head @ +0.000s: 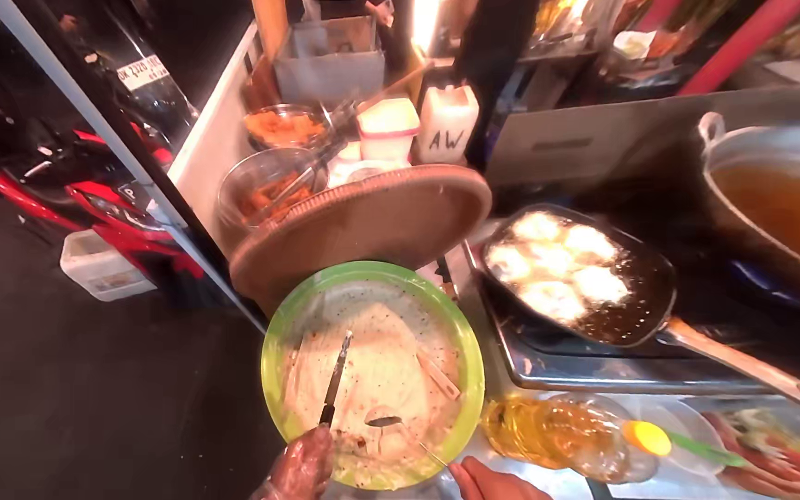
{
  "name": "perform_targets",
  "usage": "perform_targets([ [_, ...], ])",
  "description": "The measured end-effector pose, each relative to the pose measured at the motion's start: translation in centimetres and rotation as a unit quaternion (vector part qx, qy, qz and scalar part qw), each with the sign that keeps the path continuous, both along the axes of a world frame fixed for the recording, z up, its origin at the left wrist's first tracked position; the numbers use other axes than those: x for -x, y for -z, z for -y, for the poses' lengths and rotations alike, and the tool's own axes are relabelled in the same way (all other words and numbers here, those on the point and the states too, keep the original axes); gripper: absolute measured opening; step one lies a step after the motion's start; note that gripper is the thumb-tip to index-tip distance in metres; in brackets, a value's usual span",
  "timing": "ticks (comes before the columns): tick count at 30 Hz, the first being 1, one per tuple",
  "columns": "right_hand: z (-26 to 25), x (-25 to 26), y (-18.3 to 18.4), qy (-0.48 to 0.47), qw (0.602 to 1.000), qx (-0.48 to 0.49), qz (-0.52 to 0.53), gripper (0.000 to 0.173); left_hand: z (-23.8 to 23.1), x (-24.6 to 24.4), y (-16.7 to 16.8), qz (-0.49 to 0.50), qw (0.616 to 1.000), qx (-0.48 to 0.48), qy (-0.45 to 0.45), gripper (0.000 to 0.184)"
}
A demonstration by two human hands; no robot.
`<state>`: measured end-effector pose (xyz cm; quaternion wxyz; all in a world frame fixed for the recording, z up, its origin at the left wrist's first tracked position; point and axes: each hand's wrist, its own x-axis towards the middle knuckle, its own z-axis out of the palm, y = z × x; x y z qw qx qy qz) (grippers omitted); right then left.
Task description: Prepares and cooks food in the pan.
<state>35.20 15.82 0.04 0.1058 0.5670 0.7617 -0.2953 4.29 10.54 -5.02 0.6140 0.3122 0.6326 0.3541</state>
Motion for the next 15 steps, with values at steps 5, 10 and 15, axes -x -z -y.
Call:
perform_targets([
  [5,-1.5,2.5,-0.6,-0.050,0.997,0.016,0.060,0.066,-0.1,-0.1,0.0,-0.008,1.000,0.015,0.001,0.042],
  [10,-1.5,6.1,-0.8,-0.092,0.987,0.049,0.123,0.063,-0.3,-0.3,-0.1,-0.018,1.000,0.024,-0.007,0.042],
  [15,-2.6,5.3,-1.9,-0.117,0.984,0.089,0.100,0.065,-0.3,-0.6,-0.3,-0.018,0.999,0.020,-0.019,0.042],
])
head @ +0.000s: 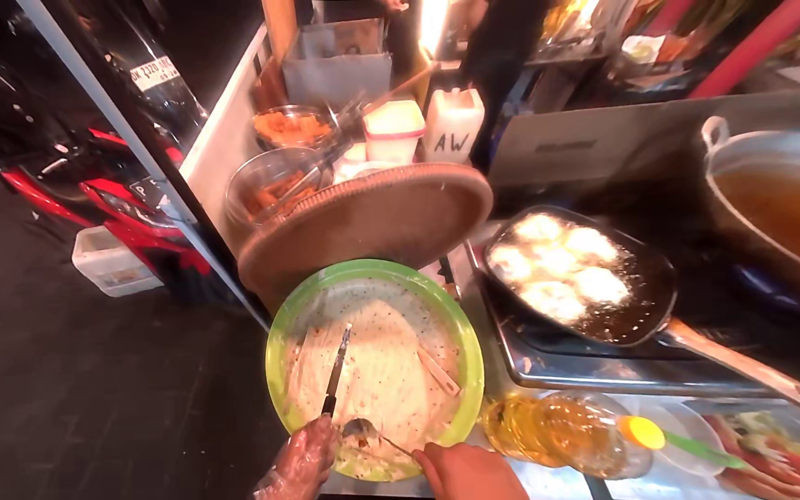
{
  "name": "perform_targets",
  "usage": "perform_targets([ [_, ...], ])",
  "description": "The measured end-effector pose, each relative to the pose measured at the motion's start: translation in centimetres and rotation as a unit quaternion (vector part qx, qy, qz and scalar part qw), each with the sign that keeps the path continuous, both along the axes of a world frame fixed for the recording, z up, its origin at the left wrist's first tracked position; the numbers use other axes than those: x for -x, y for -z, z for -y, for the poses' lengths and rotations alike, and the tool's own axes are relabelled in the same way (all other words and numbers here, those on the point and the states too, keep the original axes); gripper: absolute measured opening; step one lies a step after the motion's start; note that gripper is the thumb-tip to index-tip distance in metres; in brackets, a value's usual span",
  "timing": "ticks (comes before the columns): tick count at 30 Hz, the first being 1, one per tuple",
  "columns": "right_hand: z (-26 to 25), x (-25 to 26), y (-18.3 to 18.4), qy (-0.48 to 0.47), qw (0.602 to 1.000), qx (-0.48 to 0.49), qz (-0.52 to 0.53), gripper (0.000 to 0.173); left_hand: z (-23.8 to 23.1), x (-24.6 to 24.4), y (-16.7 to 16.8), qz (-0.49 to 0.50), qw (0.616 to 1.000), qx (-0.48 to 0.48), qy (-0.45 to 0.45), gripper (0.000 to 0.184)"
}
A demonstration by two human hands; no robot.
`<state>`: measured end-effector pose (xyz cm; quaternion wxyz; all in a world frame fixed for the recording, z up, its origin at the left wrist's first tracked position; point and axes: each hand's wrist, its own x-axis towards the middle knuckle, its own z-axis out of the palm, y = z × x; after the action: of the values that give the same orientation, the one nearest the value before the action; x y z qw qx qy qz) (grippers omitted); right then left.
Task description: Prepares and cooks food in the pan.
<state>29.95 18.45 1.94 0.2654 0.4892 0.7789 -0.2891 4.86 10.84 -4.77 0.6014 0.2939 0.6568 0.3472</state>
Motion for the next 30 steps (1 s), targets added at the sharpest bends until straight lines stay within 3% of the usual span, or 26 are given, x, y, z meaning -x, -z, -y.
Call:
perform_targets([
  [8,-0.2,-1.0,0.5,-0.029,0.998,-0.044,-0.042,0.065,0.7,-0.4,0.8,0.005,0.998,-0.054,-0.028,0.041],
  [15,-1.3,-2.7,0.1,-0.013,0.999,0.002,-0.031,0.066,0.5,-1.0,0.7,-0.027,0.997,-0.058,-0.052,0.044],
  [21,-1.2,-4.1,2.1,0.008,0.993,-0.018,-0.119,0.065,0.5,-1.5,0.9,-0.042,0.993,-0.064,-0.086,0.048],
  [24,-1.3,-4.3,2.0,-0.009,0.997,-0.001,-0.078,0.065,0.6,-1.8,1.1,-0.060,0.990,-0.071,-0.109,0.049],
  [30,-1.7,-5.9,2.4,0.023,0.994,0.038,-0.104,0.065,0.4,-2.5,1.3,-0.099,0.984,-0.056,-0.140,0.053],
])
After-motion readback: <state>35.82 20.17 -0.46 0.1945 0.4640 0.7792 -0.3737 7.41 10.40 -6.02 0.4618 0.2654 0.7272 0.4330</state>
